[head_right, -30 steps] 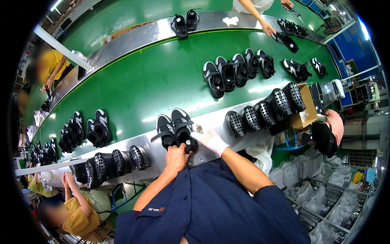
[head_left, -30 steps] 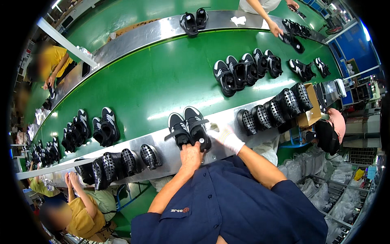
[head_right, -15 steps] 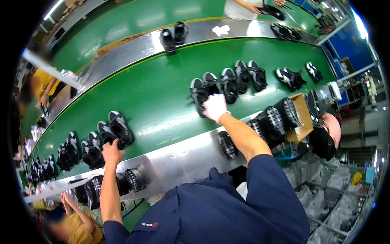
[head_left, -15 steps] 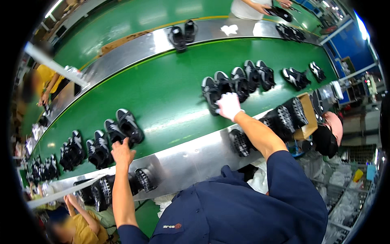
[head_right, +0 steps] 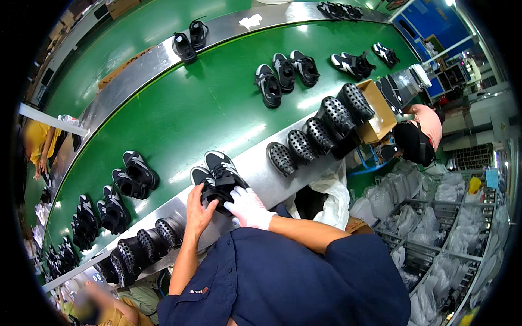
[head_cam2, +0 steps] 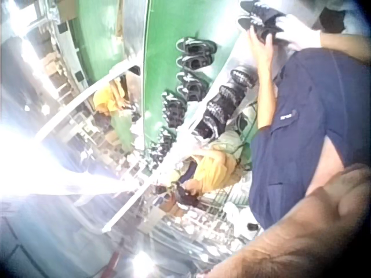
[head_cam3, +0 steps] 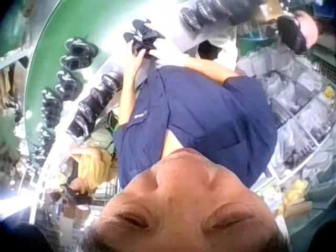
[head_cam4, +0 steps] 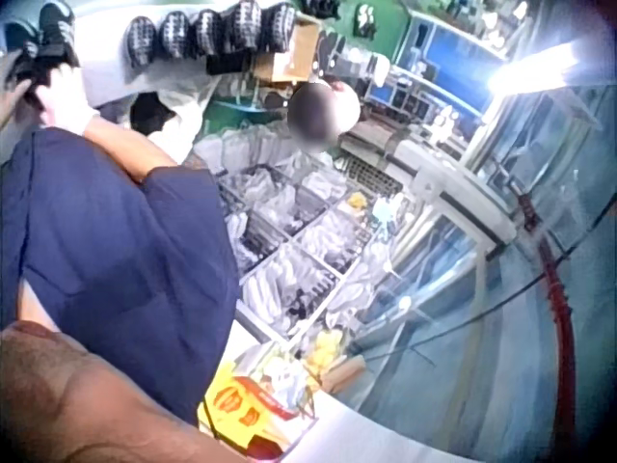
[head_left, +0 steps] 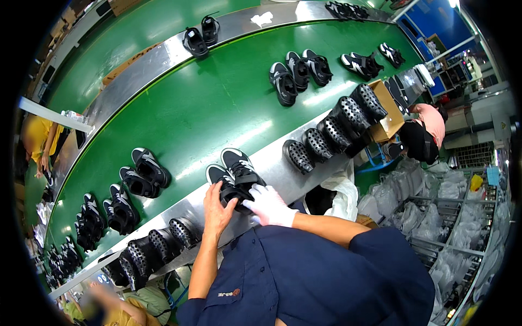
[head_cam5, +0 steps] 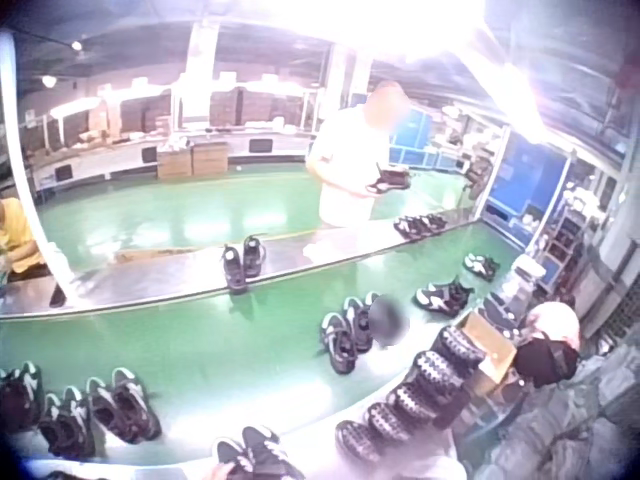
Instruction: The person takes shoes one at a time from a conveyor belt, checks the interior and exterior of the shoe, and places them back onto the conveyor belt.
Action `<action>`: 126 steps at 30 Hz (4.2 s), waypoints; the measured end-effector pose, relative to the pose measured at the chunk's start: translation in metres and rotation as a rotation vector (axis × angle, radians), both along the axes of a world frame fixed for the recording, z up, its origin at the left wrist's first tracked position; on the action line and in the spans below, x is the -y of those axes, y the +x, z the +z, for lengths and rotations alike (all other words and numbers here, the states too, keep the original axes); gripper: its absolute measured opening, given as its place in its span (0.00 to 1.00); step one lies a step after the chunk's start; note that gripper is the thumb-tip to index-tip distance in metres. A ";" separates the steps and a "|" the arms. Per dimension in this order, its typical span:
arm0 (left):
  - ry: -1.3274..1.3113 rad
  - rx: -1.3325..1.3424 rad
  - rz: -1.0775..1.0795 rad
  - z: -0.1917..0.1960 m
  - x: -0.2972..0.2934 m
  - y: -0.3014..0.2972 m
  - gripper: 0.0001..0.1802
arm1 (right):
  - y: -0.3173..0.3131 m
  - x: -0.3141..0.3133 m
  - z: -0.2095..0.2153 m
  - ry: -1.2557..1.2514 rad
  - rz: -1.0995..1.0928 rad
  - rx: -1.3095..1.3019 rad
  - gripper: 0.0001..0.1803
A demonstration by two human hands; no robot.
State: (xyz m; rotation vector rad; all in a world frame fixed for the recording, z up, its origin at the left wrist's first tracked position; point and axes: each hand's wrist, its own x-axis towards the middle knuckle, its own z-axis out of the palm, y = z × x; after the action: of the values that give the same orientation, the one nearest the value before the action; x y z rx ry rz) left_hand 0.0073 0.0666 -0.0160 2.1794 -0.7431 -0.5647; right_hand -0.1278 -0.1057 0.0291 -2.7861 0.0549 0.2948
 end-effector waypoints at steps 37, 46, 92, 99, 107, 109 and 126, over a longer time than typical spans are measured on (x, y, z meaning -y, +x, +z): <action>-0.245 -0.483 -0.015 0.072 0.057 -0.049 0.23 | -0.060 0.040 0.093 0.583 -0.552 -0.102 0.22; 0.166 0.510 -0.176 0.019 0.092 0.009 0.11 | 0.009 0.067 0.063 0.069 -0.285 -0.270 0.29; 0.326 0.599 0.662 0.054 -0.137 -0.068 0.23 | -0.002 0.048 0.034 0.128 -0.265 -0.237 0.24; 0.528 0.788 0.806 0.062 -0.202 -0.033 0.26 | 0.028 -0.024 0.047 0.366 -0.112 -0.141 0.17; -0.140 0.650 0.286 0.113 -0.077 -0.072 0.26 | 0.037 -0.078 0.057 1.731 -0.616 -0.420 0.28; -0.352 0.432 0.230 0.111 -0.066 -0.072 0.25 | 0.029 -0.065 0.074 1.839 -0.698 -0.448 0.23; -0.641 -0.714 0.629 0.022 0.019 -0.066 0.06 | -0.035 -0.015 0.067 0.505 -0.361 -0.193 0.27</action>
State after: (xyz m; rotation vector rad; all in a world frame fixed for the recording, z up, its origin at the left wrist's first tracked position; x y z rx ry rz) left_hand -0.0591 0.0471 0.0060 1.3467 0.1527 -0.6002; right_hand -0.1626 -0.0909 0.0965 -2.1895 0.4571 0.4167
